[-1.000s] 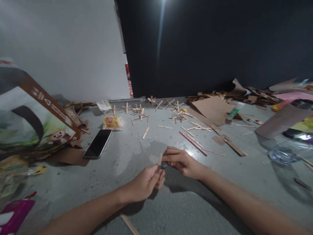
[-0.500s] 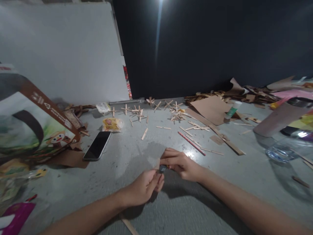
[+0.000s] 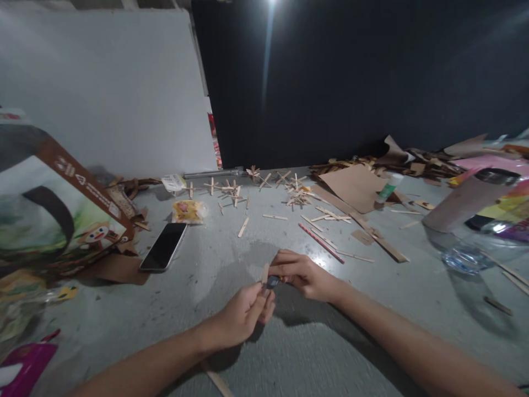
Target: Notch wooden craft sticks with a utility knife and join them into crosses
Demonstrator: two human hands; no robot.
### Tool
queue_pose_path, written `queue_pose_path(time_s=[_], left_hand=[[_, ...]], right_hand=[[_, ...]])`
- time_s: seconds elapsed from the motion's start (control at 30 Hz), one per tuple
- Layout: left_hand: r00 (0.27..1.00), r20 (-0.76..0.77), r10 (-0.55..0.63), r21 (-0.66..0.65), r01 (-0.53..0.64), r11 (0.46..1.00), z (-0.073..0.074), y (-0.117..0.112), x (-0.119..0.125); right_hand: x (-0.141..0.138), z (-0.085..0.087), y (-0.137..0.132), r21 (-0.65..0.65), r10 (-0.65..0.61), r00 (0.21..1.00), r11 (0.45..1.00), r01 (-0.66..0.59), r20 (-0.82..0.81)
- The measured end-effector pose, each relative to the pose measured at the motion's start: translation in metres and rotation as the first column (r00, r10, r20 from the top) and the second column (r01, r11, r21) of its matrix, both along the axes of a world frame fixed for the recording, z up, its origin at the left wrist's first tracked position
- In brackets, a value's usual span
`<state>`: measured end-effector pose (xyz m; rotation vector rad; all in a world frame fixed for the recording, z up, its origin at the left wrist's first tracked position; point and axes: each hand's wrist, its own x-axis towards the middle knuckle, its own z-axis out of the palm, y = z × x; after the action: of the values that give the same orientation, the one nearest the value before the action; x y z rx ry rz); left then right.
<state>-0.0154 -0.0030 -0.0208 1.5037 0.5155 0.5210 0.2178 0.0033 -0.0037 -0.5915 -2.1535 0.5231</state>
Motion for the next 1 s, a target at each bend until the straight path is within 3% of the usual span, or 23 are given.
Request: queue_pose_path(time_s=[0.3, 0.87, 1.0], left_hand=[[0.997, -0.083, 0.005, 0.086, 0.003, 0.996, 0.0051, 0.0025, -0.0023], [0.999, 0.009, 0.040, 0.007, -0.040, 0.999, 0.0026, 0.0000, 0.0012], [0.999, -0.043, 0.021, 0.048, -0.019, 0.999, 0.0000, 0.0001, 0.0013]], right_hand=[[-0.0052, 0.0033, -0.0054, 0.041, -0.048, 0.999, 0.998, 0.047, 0.009], [-0.0034, 0.0017, -0.0039, 0.029, -0.040, 0.999, 0.999, 0.040, 0.018], [-0.0053, 0.0013, -0.0062, 0.021, -0.045, 0.999, 0.999, 0.045, -0.009]])
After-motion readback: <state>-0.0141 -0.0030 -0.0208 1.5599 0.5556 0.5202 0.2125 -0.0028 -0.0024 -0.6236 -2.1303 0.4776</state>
